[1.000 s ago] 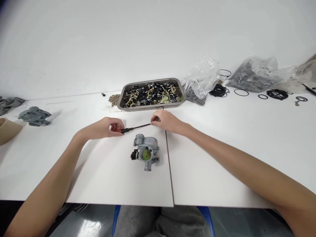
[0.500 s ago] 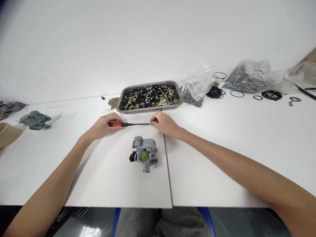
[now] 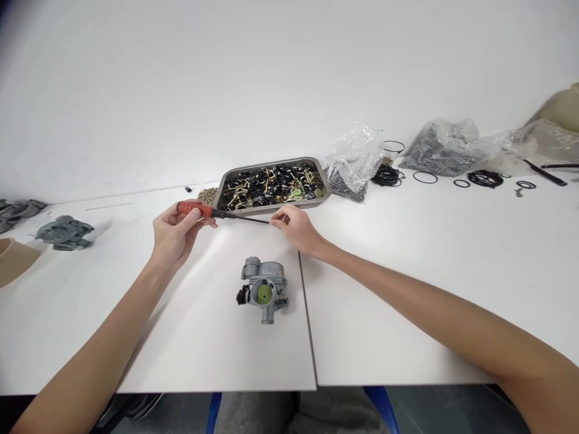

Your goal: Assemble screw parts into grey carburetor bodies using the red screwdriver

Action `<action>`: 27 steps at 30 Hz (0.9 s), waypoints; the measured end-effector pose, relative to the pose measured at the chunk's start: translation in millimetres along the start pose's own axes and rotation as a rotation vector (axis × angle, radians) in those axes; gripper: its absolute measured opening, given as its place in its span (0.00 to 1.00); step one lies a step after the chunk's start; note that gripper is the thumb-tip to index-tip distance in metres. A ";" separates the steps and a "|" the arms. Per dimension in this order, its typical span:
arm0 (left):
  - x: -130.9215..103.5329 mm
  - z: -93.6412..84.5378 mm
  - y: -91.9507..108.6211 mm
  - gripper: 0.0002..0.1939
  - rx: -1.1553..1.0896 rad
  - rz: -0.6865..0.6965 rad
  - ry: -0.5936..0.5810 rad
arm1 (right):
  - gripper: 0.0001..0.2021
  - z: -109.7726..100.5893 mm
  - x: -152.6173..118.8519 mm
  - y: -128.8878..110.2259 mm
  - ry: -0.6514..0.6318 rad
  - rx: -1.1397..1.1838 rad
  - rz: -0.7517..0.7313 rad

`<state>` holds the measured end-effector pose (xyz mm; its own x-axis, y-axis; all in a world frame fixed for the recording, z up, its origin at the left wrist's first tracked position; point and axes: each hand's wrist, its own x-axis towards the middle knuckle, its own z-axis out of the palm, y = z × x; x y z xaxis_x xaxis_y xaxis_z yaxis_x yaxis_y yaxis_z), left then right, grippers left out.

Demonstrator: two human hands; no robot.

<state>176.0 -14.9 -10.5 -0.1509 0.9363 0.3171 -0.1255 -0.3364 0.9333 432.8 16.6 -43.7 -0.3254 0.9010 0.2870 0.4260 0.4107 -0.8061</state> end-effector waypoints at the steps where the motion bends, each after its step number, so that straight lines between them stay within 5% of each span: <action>1: 0.6 -0.9 0.2 0.15 0.002 -0.001 0.008 | 0.09 -1.6 1.2 -1.2 -0.010 0.012 -0.007; 7: 8.1 -12.1 3.0 0.15 -0.044 -0.021 0.043 | 0.14 -29.7 14.3 -17.6 -0.120 0.062 -0.069; 14: 18.9 -23.2 46.7 0.12 -0.092 0.141 0.067 | 0.15 -78.3 16.3 -45.4 -0.769 0.019 -0.180; 19: 34.4 -4.8 101.7 0.11 -0.060 0.373 -0.162 | 0.37 -65.5 -2.1 -59.3 -0.999 0.056 -0.233; 23: 33.7 23.7 128.4 0.11 -0.006 0.437 -0.295 | 0.40 -43.3 -19.8 -69.5 -1.030 0.062 -0.309; 25: 26.3 34.5 131.6 0.14 -0.042 0.428 -0.306 | 0.37 -35.8 -25.4 -71.4 -1.022 0.034 -0.331; 27: 16.8 41.4 130.1 0.16 -0.143 0.345 -0.178 | 0.33 -31.3 -28.0 -71.0 -1.003 0.015 -0.342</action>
<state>197.7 -38.7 123.2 -0.0375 0.7645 0.6436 -0.2339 -0.6329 0.7381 438.1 -33.5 21.7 -0.9769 0.2069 -0.0530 0.1716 0.6127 -0.7715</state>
